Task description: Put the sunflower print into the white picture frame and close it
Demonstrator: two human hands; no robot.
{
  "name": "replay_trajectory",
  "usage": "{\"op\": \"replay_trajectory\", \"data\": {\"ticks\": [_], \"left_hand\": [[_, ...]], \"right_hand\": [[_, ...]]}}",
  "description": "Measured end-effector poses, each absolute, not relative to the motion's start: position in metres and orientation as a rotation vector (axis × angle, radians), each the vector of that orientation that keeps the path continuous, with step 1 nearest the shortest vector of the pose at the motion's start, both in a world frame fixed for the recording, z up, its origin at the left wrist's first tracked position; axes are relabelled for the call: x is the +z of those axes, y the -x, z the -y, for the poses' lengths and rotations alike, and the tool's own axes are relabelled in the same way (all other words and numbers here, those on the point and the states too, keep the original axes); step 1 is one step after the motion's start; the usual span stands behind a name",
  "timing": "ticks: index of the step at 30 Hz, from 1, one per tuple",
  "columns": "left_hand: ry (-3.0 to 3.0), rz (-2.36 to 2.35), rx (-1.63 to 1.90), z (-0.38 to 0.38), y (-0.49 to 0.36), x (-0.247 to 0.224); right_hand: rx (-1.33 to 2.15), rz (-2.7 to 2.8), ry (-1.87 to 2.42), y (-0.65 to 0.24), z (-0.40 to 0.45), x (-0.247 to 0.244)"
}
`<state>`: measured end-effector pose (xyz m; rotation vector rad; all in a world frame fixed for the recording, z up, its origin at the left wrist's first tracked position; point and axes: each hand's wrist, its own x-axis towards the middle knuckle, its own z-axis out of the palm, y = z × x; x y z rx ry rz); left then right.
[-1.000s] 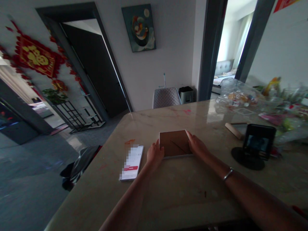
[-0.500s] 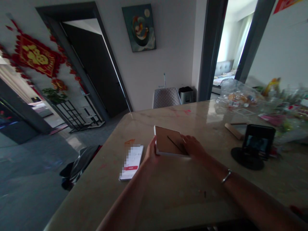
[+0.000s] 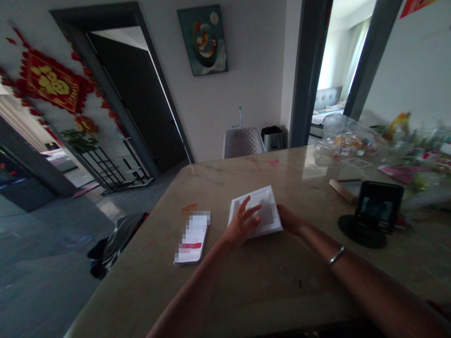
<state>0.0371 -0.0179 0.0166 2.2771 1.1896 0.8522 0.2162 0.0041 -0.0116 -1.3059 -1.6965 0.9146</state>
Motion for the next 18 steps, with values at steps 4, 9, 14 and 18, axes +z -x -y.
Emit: {"op": "replay_trajectory", "data": {"ticks": [4,9,14,18], "left_hand": [[-2.363,-1.53,0.533,0.012,-0.035,0.007],[-2.427,-1.69,0.409,0.01,-0.031,0.004],[-2.373,-1.852,0.561,0.003,-0.02,0.007],[-2.101,-2.023,0.621,-0.003,-0.011,0.011]], "right_hand": [[1.438,1.241,1.273,-0.24,-0.018,-0.01],[1.474,1.167,1.259,-0.245,-0.023,-0.015],[1.155,1.49,1.41,-0.23,-0.021,-0.024],[0.745,1.866,1.408,-0.224,-0.015,-0.026]]}}
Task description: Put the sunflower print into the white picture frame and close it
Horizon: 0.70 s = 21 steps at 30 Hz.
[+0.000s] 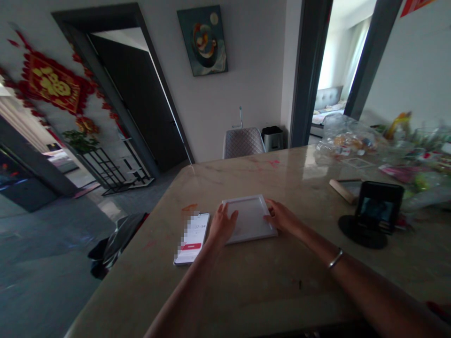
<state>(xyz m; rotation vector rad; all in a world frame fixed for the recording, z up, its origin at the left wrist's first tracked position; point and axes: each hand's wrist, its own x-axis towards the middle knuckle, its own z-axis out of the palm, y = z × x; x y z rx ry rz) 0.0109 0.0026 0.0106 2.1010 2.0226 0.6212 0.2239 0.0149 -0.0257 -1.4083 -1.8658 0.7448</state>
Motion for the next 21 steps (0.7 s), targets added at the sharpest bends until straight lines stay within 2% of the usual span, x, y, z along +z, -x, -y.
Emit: {"op": "replay_trajectory", "data": {"ticks": [5,11,13,18,21], "left_hand": [[-2.021,-1.896,0.678,-0.005,-0.016,0.005],[-1.984,-1.734,0.79,-0.003,-0.025,0.015],[-1.913,-1.796,0.809,0.001,-0.024,0.027],[-1.84,-1.877,0.805,0.01,-0.02,0.054],[-1.823,-1.867,0.832,0.011,-0.018,0.059]], "right_hand": [[0.342,1.943,1.534,-0.229,-0.015,-0.03],[0.357,1.848,1.67,-0.248,-0.024,-0.014],[0.431,1.803,1.677,-0.248,-0.02,0.001],[0.92,1.622,1.244,-0.238,0.0,0.035],[1.051,1.529,1.076,-0.232,0.007,0.041]]}}
